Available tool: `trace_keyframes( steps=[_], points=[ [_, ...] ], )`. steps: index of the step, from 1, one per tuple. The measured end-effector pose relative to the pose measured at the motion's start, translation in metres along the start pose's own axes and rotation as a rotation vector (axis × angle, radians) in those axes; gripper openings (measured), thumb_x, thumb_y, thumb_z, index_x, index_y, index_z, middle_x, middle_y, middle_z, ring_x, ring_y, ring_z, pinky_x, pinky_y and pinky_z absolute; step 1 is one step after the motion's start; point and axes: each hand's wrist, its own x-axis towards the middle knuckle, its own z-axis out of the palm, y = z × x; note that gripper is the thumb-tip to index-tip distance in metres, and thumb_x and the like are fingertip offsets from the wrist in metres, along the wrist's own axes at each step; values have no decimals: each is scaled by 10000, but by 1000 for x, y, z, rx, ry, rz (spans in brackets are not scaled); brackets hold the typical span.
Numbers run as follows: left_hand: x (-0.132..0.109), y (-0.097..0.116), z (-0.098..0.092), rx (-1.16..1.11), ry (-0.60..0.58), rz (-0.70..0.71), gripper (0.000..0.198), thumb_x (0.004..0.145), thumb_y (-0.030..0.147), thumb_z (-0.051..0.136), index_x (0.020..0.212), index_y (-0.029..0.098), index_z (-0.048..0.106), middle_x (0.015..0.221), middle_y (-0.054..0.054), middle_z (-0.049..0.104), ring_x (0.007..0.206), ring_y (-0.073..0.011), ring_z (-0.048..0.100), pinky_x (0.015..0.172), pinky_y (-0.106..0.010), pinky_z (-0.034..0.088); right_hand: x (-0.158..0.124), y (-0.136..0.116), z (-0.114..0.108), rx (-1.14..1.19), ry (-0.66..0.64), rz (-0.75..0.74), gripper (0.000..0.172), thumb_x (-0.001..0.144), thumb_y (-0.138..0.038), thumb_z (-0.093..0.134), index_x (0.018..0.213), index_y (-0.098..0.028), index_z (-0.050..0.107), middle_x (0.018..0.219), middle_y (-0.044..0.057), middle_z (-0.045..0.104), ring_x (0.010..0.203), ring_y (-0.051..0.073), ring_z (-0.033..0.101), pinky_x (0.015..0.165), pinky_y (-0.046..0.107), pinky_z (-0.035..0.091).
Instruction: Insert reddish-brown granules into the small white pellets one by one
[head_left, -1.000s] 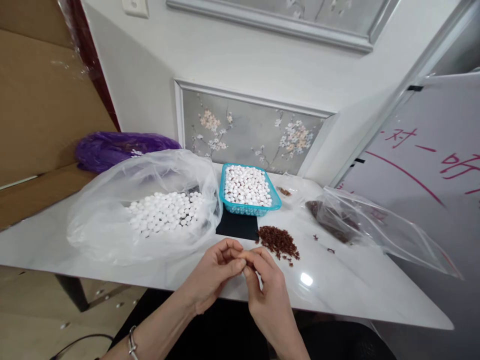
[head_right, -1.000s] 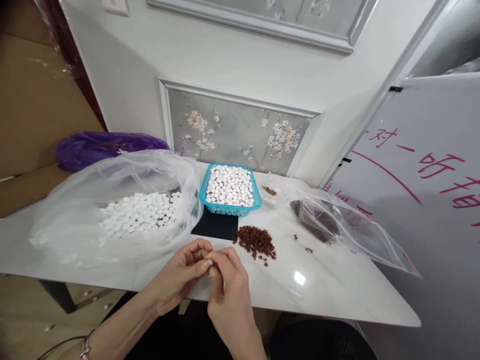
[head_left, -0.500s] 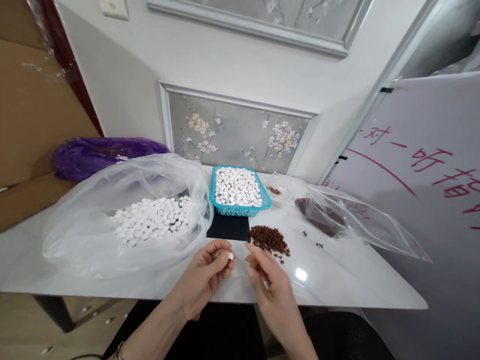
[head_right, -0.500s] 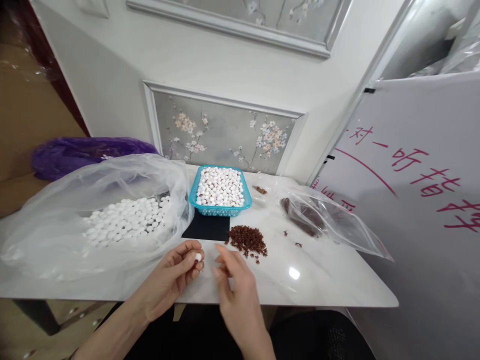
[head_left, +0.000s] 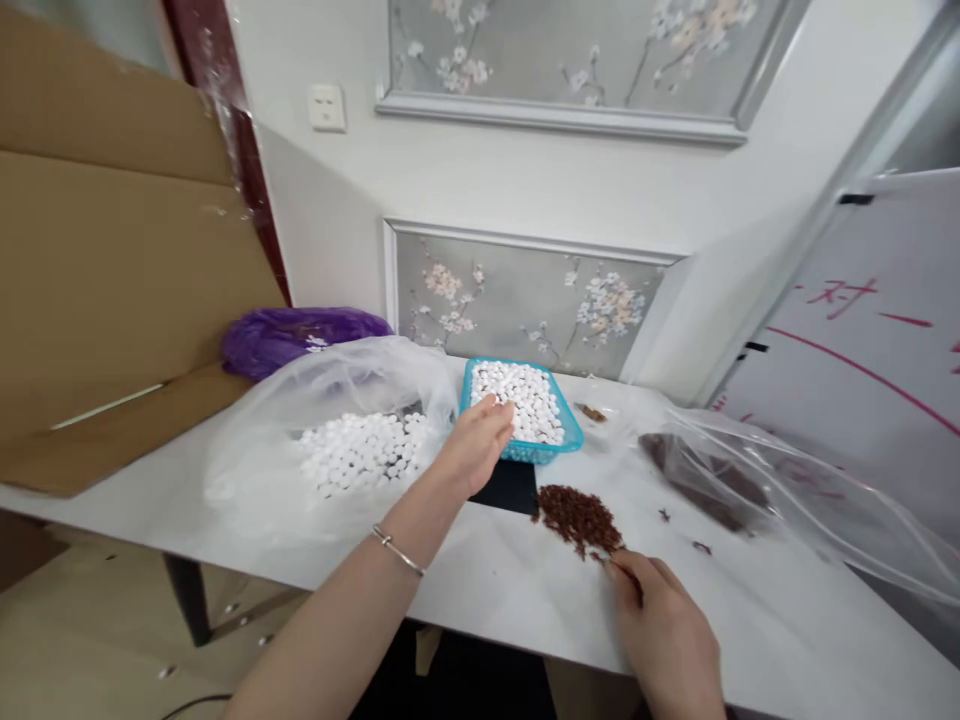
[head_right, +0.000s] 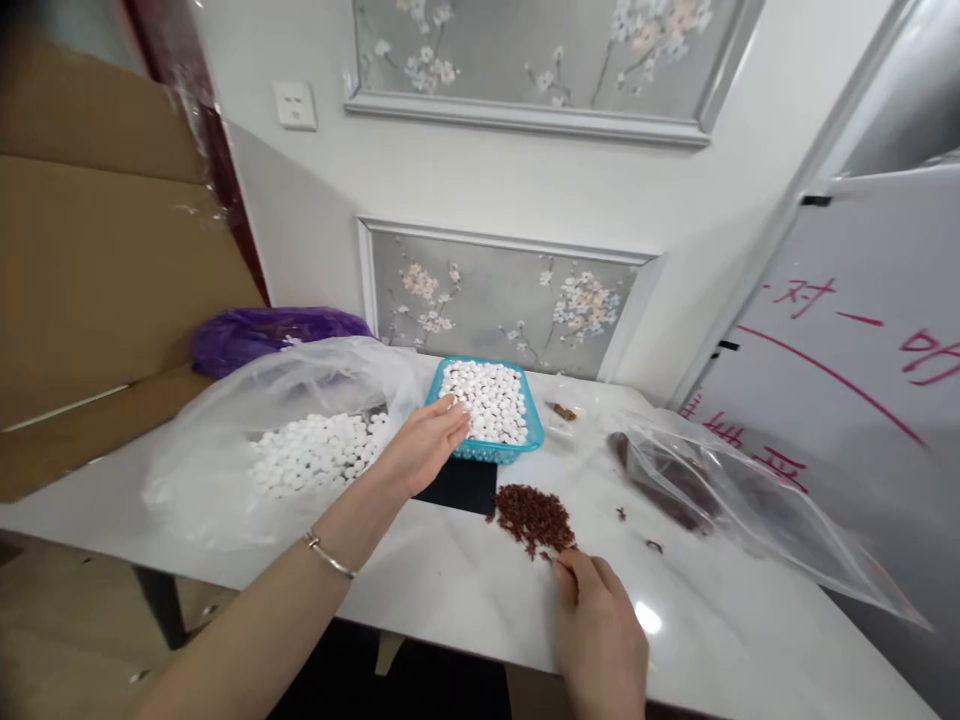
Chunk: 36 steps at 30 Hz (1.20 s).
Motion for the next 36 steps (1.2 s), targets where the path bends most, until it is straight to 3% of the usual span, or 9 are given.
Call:
trace_keyframes(
  steps=[3, 5, 8, 12, 15, 18, 25, 31, 36],
  points=[
    [-3, 8, -5, 57, -32, -9, 736, 746, 192, 654, 1387, 118, 300, 1460, -209, 286, 1287, -246, 379, 1012, -342, 367, 1, 7, 3, -7, -21, 1, 280, 843, -381, 377, 800, -266, 628, 912, 35, 656, 691, 207, 620, 506, 275, 441],
    [-12, 17, -19, 225, -95, 42, 686, 758, 225, 638, 1372, 143, 344, 1435, -187, 351, 1255, -245, 422, 997, -343, 376, 1, 12, 4, 17, -16, -13, 275, 837, -401, 376, 808, -267, 616, 920, 32, 653, 678, 203, 622, 494, 271, 446],
    [-25, 38, -54, 838, -183, 251, 426, 791, 252, 557, 1213, 191, 559, 1267, -116, 576, 1118, -244, 544, 965, -357, 383, 0, 16, 5, 77, 71, -40, 268, 826, -421, 383, 814, -252, 591, 932, 39, 646, 648, 194, 620, 505, 272, 458],
    [-39, 65, -109, 1524, -77, 335, 301, 756, 156, 457, 931, 201, 697, 1017, -82, 703, 988, -277, 590, 859, -371, 397, -4, 10, 6, 110, 196, -9, 298, 832, -438, 355, 811, -230, 567, 940, 62, 637, 612, 194, 615, 513, 288, 457],
    [-49, 72, -137, 1568, -51, 310, 292, 724, 140, 452, 842, 217, 708, 923, -77, 719, 911, -272, 610, 778, -336, 408, -6, 5, 7, 130, 216, 1, 301, 828, -447, 360, 845, -227, 565, 918, 72, 654, 633, 214, 623, 533, 304, 463],
    [-55, 71, -152, 1600, 7, 304, 329, 716, 132, 447, 910, 215, 698, 974, -95, 701, 928, -271, 599, 763, -329, 402, -8, 3, 8, 187, 220, 10, 283, 812, -439, 399, 865, -218, 569, 832, 80, 675, 668, 238, 636, 594, 324, 481],
    [-54, 63, -157, 1677, -12, 249, 276, 662, 105, 483, 776, 231, 700, 856, -73, 706, 836, -254, 600, 685, -300, 392, -21, -20, 9, 437, 212, 10, 311, 797, -490, 477, 859, -215, 607, 854, 81, 676, 705, 224, 624, 683, 314, 488],
    [-53, 66, -145, 1684, 28, 289, 248, 765, 178, 446, 818, 216, 685, 919, -83, 694, 862, -267, 607, 734, -332, 410, -35, -59, -1, 942, -132, 30, 249, 778, -445, 586, 759, -199, 623, 563, -7, 563, 546, 156, 541, 577, 256, 462],
    [-50, 72, -140, 1531, 151, 498, 217, 777, 242, 509, 926, 196, 659, 1132, -99, 632, 952, -272, 596, 862, -351, 413, -38, -81, -10, 1411, -445, 121, 214, 795, -371, 629, 857, -172, 675, 700, 43, 647, 620, 152, 581, 626, 286, 490]
  ],
)
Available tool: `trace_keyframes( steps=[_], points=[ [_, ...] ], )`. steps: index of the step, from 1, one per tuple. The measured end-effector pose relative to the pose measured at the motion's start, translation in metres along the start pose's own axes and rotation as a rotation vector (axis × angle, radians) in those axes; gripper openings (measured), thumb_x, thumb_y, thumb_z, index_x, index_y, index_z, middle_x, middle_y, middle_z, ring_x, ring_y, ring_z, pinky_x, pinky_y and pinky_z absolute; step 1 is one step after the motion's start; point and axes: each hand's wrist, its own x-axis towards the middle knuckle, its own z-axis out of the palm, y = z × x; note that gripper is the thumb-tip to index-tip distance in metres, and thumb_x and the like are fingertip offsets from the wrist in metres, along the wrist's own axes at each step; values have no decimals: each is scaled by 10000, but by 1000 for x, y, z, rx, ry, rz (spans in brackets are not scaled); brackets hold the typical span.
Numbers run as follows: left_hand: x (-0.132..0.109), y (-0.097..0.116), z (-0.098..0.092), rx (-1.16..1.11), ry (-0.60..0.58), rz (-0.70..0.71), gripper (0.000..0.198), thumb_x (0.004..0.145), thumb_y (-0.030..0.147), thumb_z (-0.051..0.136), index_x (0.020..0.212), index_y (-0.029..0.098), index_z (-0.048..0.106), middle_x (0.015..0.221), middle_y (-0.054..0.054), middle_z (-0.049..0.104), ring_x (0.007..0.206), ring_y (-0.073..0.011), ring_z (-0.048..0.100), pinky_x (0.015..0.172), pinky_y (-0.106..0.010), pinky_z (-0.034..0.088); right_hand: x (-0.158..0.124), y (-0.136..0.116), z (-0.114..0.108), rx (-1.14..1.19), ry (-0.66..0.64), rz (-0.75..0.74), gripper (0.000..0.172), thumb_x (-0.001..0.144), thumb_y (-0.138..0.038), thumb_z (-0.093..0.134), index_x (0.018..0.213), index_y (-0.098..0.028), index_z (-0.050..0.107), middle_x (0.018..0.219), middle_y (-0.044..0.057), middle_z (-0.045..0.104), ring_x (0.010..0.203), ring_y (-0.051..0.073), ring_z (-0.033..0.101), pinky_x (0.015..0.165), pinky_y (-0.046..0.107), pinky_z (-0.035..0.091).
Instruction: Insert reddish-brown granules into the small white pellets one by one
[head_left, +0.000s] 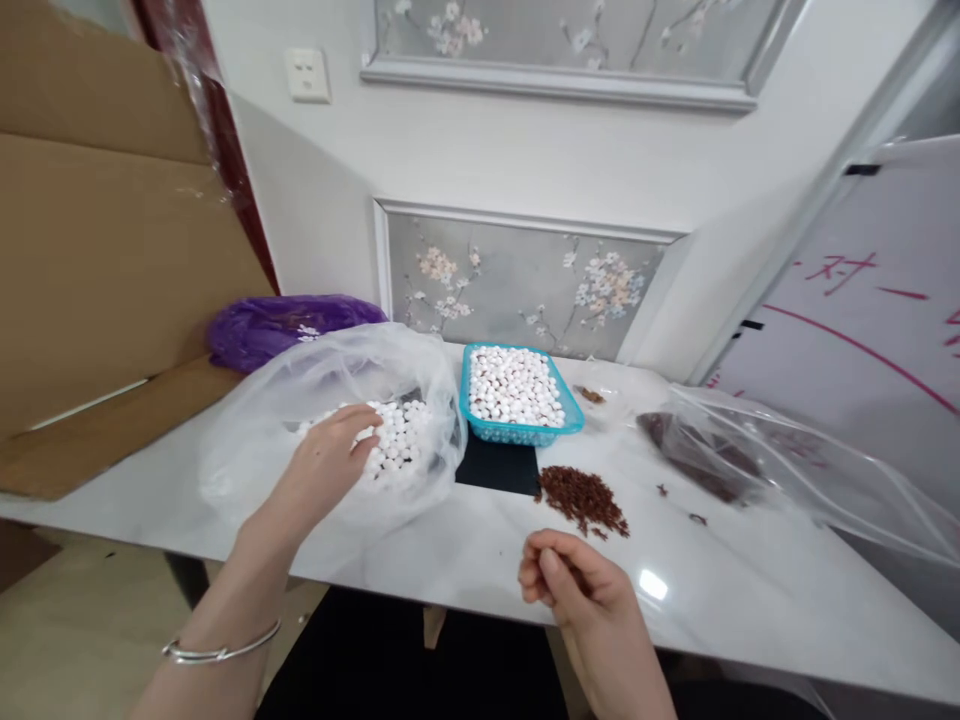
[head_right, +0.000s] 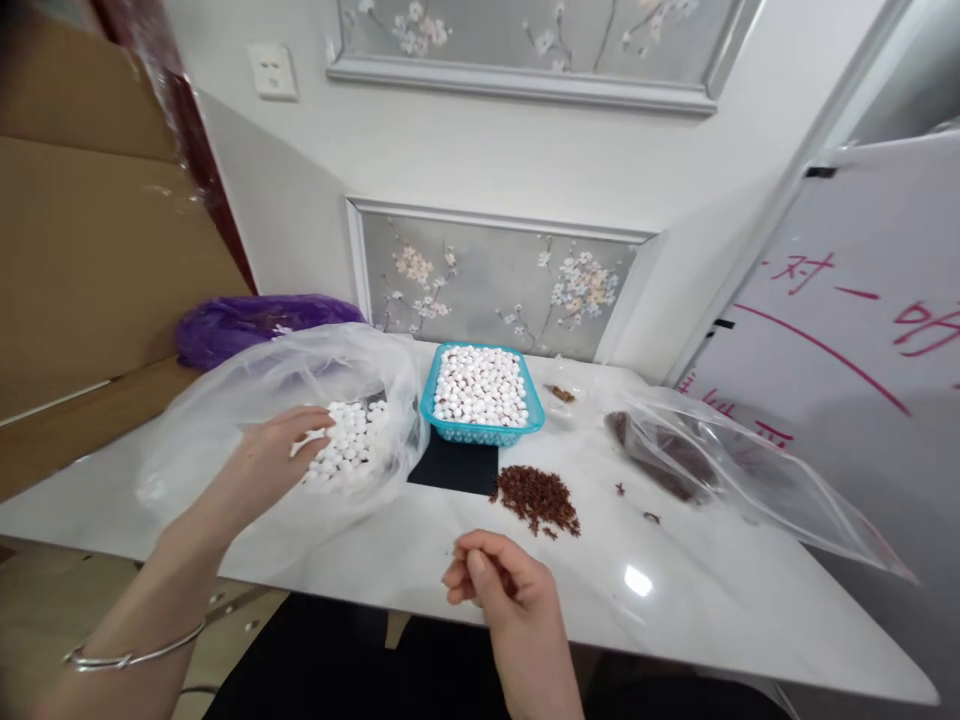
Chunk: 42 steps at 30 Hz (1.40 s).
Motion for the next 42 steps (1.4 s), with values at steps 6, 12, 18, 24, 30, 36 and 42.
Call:
trace_keyframes(
  steps=[6, 12, 18, 24, 30, 36, 42],
  points=[
    [-18, 37, 9, -687, -71, -162, 201, 699, 300, 681, 876, 205, 663, 1017, -64, 674, 834, -207, 613, 721, -254, 477, 2, -8, 10, 318, -100, 34, 112, 802, -282, 650, 850, -187, 683, 742, 24, 629, 602, 106, 569, 566, 231, 469],
    [-48, 77, 43, -1234, -461, -263, 114, 670, 205, 728, 768, 178, 676, 780, -23, 646, 719, -131, 573, 672, -206, 449, 0, -11, 12, 350, -140, 14, 81, 797, -249, 659, 852, -189, 663, 719, 13, 614, 597, 98, 556, 574, 224, 460],
    [-58, 83, 68, -1510, -638, -446, 160, 712, 182, 705, 869, 180, 674, 739, -4, 620, 675, -91, 575, 664, -183, 444, -2, -12, 8, 337, -145, -48, 59, 803, -228, 650, 857, -204, 649, 700, -6, 604, 624, 99, 564, 627, 233, 465],
    [-61, 81, 84, -1573, -671, -468, 138, 751, 191, 674, 886, 164, 664, 682, -12, 617, 647, -99, 579, 658, -205, 445, -1, -6, 5, 130, -68, -127, 108, 815, -232, 626, 908, -193, 664, 702, 8, 613, 657, 127, 565, 671, 275, 471],
    [-63, 76, 92, -1594, -642, -522, 106, 758, 193, 667, 852, 144, 677, 726, -26, 635, 672, -92, 578, 669, -185, 458, 0, -5, 5, 13, -30, -162, 104, 825, -261, 604, 878, -191, 660, 686, 9, 600, 660, 141, 569, 668, 283, 480],
    [-63, 74, 91, -1657, -659, -527, 150, 751, 164, 672, 897, 135, 687, 784, -41, 663, 712, -98, 610, 720, -186, 477, -2, -7, 8, -86, -52, -243, 119, 866, -248, 546, 906, -194, 645, 773, 25, 599, 717, 150, 577, 704, 292, 476],
    [-63, 75, 88, -1711, -639, -583, 89, 737, 153, 687, 824, 137, 698, 814, -29, 664, 703, -66, 609, 719, -146, 487, -5, -11, 14, -190, 32, -262, 55, 849, -259, 566, 858, -205, 562, 729, -8, 557, 669, 125, 544, 632, 230, 461]
  ],
)
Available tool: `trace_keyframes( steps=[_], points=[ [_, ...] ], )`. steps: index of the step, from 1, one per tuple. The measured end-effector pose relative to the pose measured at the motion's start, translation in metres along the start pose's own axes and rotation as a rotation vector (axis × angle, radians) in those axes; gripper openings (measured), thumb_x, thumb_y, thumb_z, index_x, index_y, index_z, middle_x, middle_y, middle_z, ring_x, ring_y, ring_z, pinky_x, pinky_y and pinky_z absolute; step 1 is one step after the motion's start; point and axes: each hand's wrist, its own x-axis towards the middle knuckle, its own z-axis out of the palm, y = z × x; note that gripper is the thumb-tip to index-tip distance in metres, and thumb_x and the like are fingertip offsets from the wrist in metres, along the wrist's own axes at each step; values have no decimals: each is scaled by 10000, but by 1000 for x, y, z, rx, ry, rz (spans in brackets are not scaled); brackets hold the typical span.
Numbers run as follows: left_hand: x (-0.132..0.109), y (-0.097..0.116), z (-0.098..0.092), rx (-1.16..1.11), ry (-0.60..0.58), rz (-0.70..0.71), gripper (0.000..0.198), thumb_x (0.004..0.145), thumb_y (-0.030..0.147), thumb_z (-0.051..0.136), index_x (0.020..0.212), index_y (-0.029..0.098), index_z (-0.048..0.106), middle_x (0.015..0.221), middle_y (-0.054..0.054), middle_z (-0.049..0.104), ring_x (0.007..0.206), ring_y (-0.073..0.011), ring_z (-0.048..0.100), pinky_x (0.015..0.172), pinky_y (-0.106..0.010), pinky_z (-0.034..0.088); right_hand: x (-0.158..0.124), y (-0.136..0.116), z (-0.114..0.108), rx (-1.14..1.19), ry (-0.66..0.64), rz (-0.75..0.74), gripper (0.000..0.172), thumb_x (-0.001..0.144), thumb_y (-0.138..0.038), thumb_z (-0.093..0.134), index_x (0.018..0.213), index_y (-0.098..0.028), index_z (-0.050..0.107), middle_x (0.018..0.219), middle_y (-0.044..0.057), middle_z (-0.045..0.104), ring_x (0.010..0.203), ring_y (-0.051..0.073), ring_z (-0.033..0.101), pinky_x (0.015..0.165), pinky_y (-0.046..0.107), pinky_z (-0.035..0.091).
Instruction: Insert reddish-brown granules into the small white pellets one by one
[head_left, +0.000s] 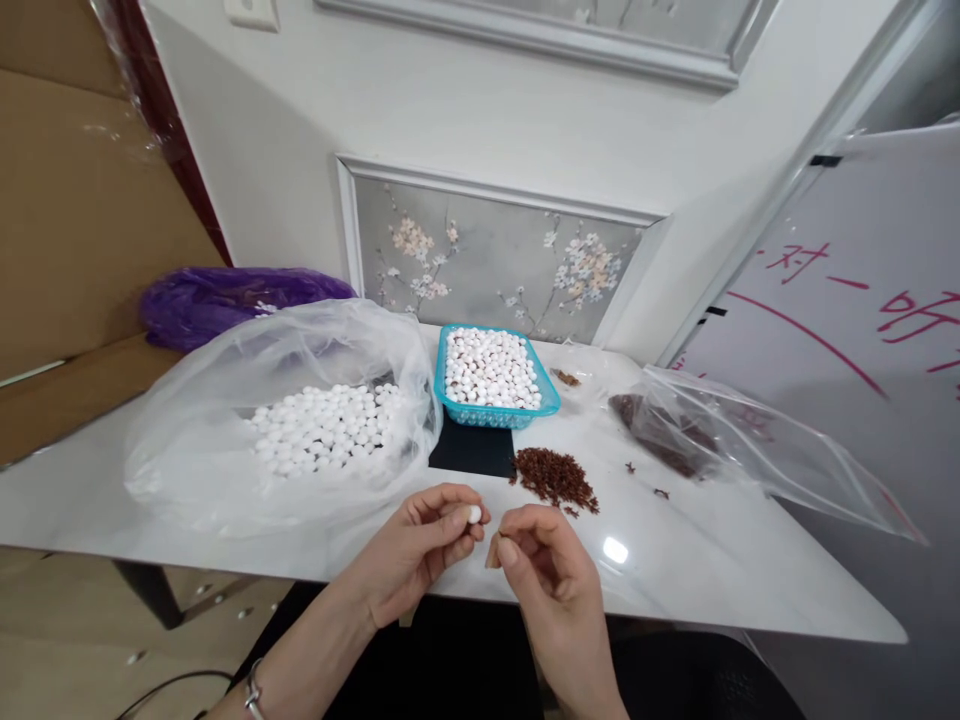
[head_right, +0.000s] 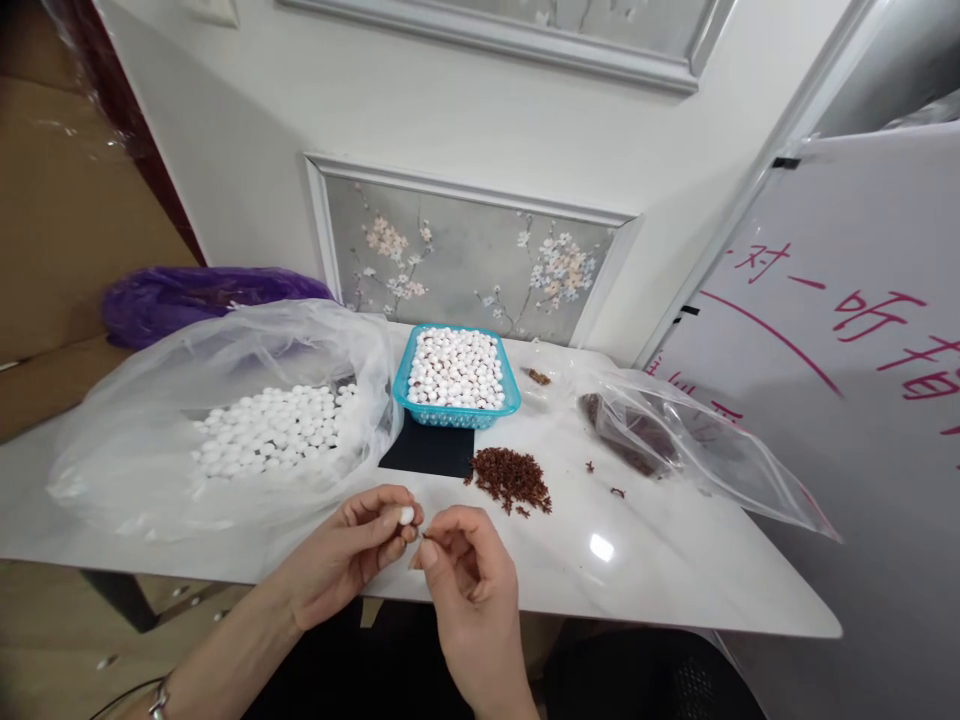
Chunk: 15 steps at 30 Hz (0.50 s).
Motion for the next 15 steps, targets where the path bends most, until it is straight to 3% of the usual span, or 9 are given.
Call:
trace_keyframes(
  steps=[3, 8, 15],
  points=[
    [-1, -1, -1, -5, 10, 1, 118, 746, 157, 680, 856, 123, 707, 838, -38, 672, 705, -61, 610, 726, -132, 491, 2, 2, 2, -16, -41, 30, 57, 840, -253, 578, 817, -201, 576, 723, -15, 563, 668, 117, 539, 628, 211, 452],
    [-1, -4, -6, -6, 4, -7, 139, 753, 152, 674, 882, 106, 704, 736, -37, 672, 678, -62, 620, 703, -121, 494, 5, 10, 2, -14, -1, 115, 58, 832, -241, 591, 824, -198, 628, 678, -20, 601, 643, 111, 553, 623, 204, 452],
    [-1, -5, -6, 0, -45, 11, 97, 749, 176, 681, 834, 129, 681, 664, -19, 647, 643, -74, 618, 648, -131, 493, 6, 12, 1, 7, -2, 111, 57, 842, -237, 584, 847, -207, 633, 683, -24, 611, 654, 108, 567, 643, 202, 456]
  ],
)
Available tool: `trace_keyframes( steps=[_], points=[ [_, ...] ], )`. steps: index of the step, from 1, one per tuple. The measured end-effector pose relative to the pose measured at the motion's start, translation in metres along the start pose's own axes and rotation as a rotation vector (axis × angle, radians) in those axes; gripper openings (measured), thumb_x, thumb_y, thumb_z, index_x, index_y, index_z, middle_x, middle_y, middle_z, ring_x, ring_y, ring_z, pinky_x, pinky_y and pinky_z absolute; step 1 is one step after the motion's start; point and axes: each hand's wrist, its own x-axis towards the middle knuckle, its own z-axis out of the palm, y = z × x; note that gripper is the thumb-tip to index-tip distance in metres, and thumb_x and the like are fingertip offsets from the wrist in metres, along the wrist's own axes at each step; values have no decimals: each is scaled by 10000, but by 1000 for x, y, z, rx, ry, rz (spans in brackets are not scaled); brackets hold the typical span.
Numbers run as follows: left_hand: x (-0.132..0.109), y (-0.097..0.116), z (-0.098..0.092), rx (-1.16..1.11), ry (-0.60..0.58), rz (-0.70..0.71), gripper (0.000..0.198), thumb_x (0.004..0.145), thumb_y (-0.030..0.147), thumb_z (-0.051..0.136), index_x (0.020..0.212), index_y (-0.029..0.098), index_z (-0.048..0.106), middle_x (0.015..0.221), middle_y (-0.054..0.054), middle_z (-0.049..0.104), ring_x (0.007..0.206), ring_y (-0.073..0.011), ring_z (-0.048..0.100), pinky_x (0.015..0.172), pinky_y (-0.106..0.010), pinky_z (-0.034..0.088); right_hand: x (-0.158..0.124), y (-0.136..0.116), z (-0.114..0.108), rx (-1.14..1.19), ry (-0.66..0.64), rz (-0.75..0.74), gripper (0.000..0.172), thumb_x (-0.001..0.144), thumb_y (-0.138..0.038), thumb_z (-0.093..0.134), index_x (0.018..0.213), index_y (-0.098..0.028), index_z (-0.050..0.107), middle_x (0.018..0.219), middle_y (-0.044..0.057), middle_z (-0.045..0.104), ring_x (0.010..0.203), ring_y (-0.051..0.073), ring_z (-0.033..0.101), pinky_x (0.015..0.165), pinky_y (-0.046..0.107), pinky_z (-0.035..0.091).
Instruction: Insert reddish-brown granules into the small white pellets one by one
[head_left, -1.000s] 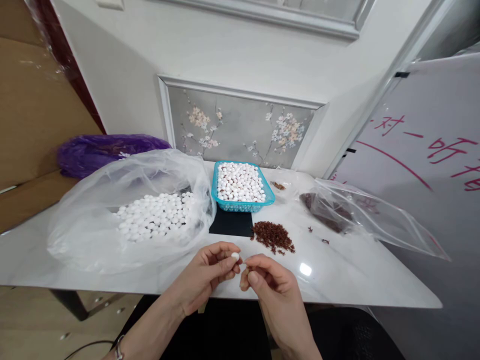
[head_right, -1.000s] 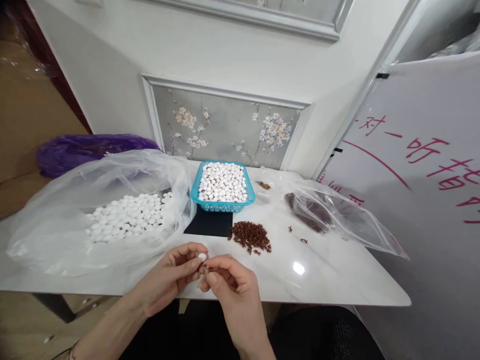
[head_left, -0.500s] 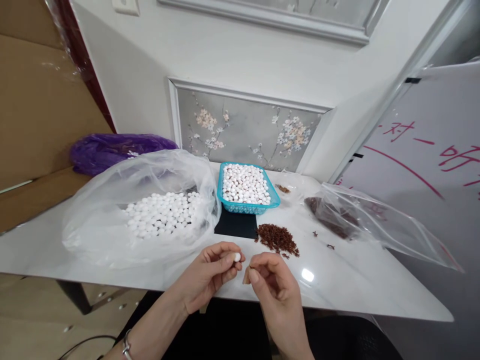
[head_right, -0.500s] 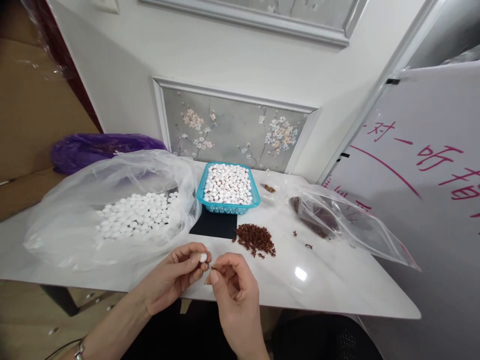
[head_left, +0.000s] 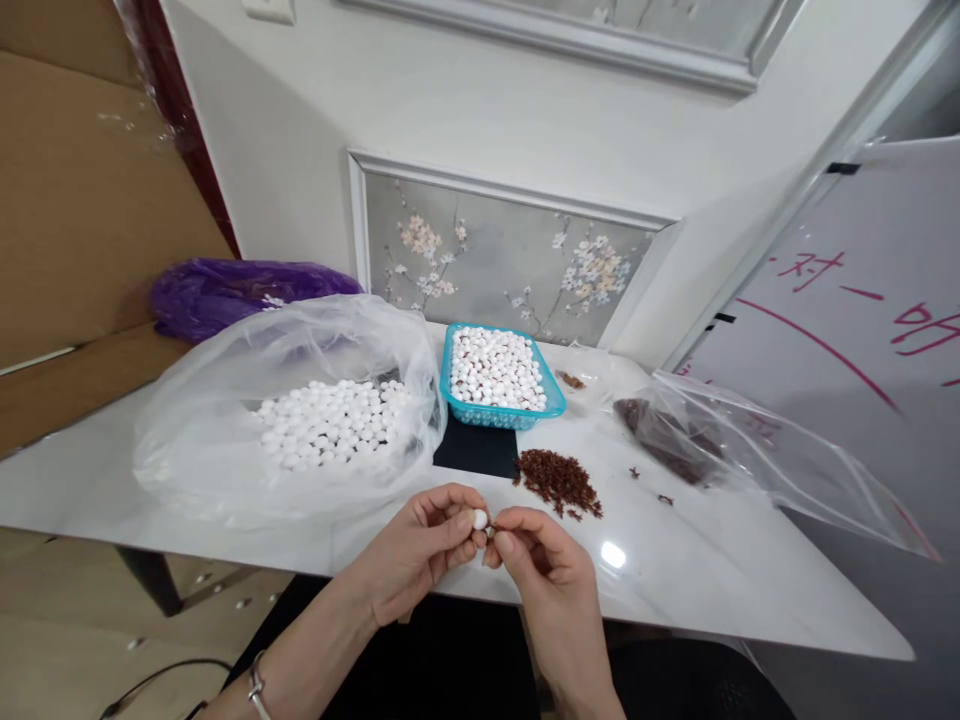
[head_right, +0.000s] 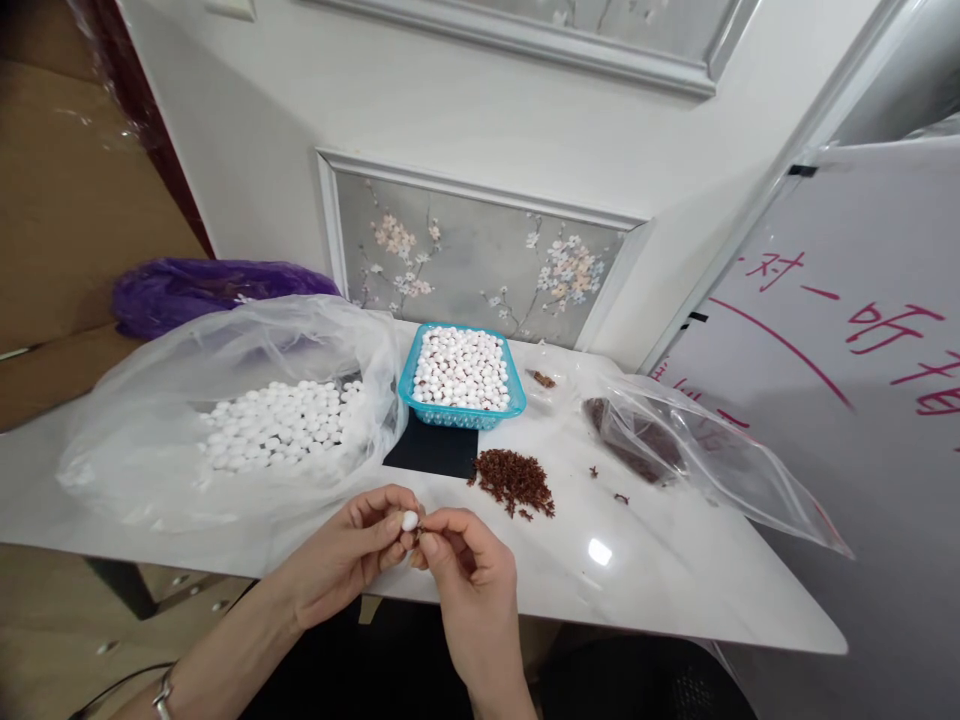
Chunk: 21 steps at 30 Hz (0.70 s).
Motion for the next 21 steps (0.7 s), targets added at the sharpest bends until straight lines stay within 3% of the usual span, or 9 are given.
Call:
trace_keyframes(
  steps=[8, 21],
  points=[
    [-1, 1, 2, -11, 23, -1, 132, 734, 194, 697, 831, 104, 703, 697, -32, 665, 670, -77, 621, 710, -150, 500, 0, 3, -1, 78, -28, -20, 27, 812, -215, 630, 812, -207, 656, 711, -18, 634, 680, 110, 584, 663, 202, 462],
    [2, -1, -1, -17, 0, 13, 90, 726, 179, 704, 782, 113, 679, 654, -11, 630, 601, -53, 587, 624, -122, 487, 0, -2, 5, 9, 19, -1, 96, 845, -252, 577, 780, -188, 605, 643, -29, 577, 616, 98, 533, 606, 191, 439]
  ],
)
